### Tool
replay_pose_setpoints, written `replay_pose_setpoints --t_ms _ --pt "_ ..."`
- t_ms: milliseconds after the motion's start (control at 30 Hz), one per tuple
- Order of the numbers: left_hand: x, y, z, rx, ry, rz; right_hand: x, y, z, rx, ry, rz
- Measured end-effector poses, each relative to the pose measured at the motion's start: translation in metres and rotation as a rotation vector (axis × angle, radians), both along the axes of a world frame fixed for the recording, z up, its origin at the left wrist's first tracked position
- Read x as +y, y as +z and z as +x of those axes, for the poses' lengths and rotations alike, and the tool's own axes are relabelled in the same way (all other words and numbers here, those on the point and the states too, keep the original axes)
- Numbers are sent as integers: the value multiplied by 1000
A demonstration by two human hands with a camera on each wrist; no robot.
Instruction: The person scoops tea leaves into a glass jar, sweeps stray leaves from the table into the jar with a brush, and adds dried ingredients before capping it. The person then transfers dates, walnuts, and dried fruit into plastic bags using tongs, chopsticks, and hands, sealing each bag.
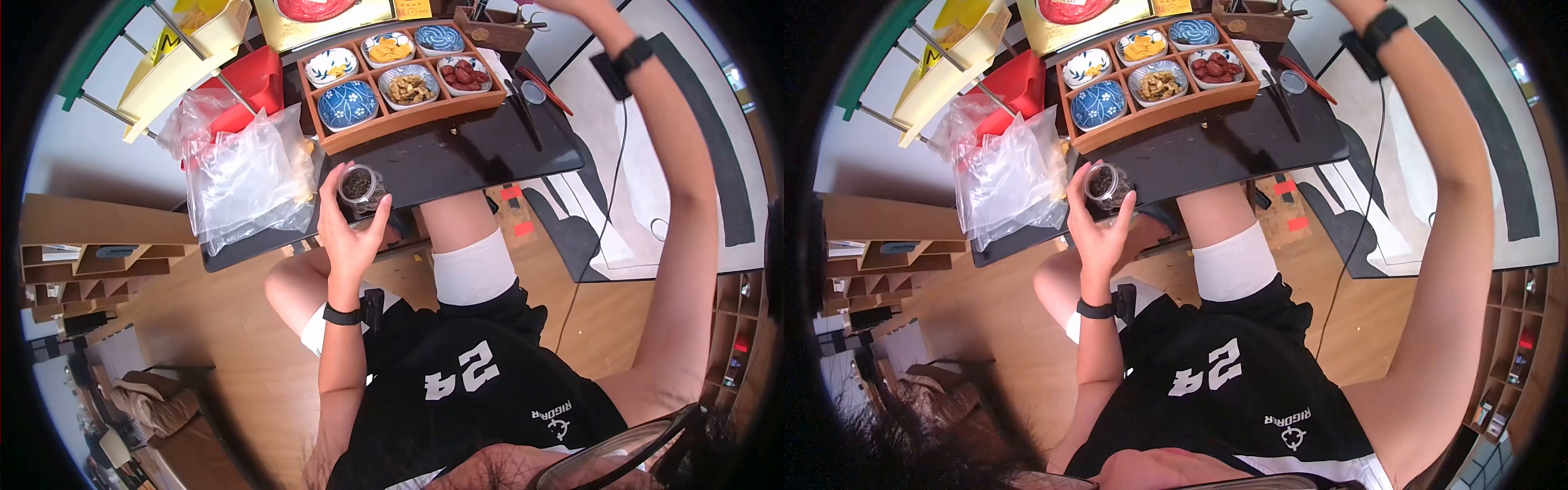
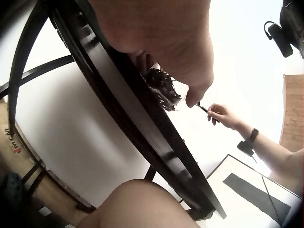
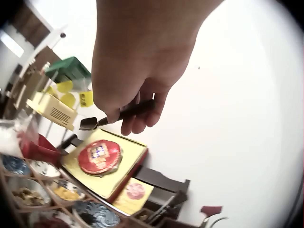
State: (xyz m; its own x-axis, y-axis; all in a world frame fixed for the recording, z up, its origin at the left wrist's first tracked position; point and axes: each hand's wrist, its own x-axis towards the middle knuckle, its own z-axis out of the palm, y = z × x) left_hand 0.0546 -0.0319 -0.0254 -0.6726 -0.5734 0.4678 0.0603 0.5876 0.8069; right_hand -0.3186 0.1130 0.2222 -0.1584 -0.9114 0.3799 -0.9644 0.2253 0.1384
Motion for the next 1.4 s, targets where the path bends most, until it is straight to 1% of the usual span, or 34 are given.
replay_pose_setpoints --t_ms 67,100,133,167,233,267,300,333,367,433,467,500,567,600,633,700,733,800,833,900,933,967,1033,1100,1200,1233,1300,1333,1367,1400 --pt "1 0 2 1 -20 -8 9 -24 36 -177 38 -44" --pt "3 2 4 49 -26 11 13 -40 51 -275 55 -63" --pt "6 3 6 94 -34 29 21 -64 58 -333 107 -88" --pt "10 3 10 90 -35 31 31 -88 67 -393 156 -111" --pt "21 1 17 222 -137 12 48 -110 105 -441 121 -184" --pt "32 -12 19 319 -223 152 54 -127 114 -492 129 -271" --pt "39 -17 23 330 -284 140 61 -143 122 -542 138 -358" --pt "46 -26 25 325 -339 126 70 -149 132 -607 -25 -310" --pt "52 -37 26 319 -395 112 76 -164 138 -683 -143 -318" --pt "65 -51 25 226 -457 135 79 -194 147 -869 -186 -498" --pt "70 -53 23 185 -485 154 78 -212 147 -939 -143 -619" --pt "71 -57 19 186 -495 154 76 -217 149 -935 -150 -625" --pt "71 -69 9 73 -565 165 77 -225 154 -1193 -231 -756" --pt "68 -75 4 69 -583 108 79 -229 152 -1278 -272 -768" --pt "67 -81 1 75 -593 111 82 -235 147 -1269 -280 -771" --pt "68 -88 -4 11 -587 163 86 -246 137 -1295 -182 -846" --pt "68 -92 -6 19 -591 172 87 -252 133 -1286 -189 -840" --pt "71 -101 -9 36 -548 226 86 -255 131 -1358 -62 -989" --pt "72 -105 -10 47 -550 241 88 -256 130 -1349 -71 -975" --pt "74 -112 -4 39 -512 314 87 -250 138 -1401 -45 -1064" --pt "73 -115 -1 50 -513 330 89 -246 142 -1371 -99 -1025" --pt "70 -115 1 48 -533 315 90 -241 148 -1363 -103 -1010" --pt "63 -117 7 56 -554 303 93 -234 161 -1271 -146 -1008" --pt "56 -118 11 15 -590 283 96 -230 168 -1220 -167 -998" --pt "50 -114 10 6 -608 258 94 -219 176 -1090 -317 -935" --pt "48 -112 11 11 -612 260 92 -214 178 -1083 -319 -934" --pt "48 -107 11 -10 -624 299 85 -198 183 -846 -268 -945" --pt "48 -106 11 -5 -625 300 80 -188 182 -595 -236 -886" --pt "49 -105 12 10 -631 305 75 -176 182 -590 -238 -883" --pt "49 -103 14 24 -636 310 68 -164 181 -461 -241 -760"
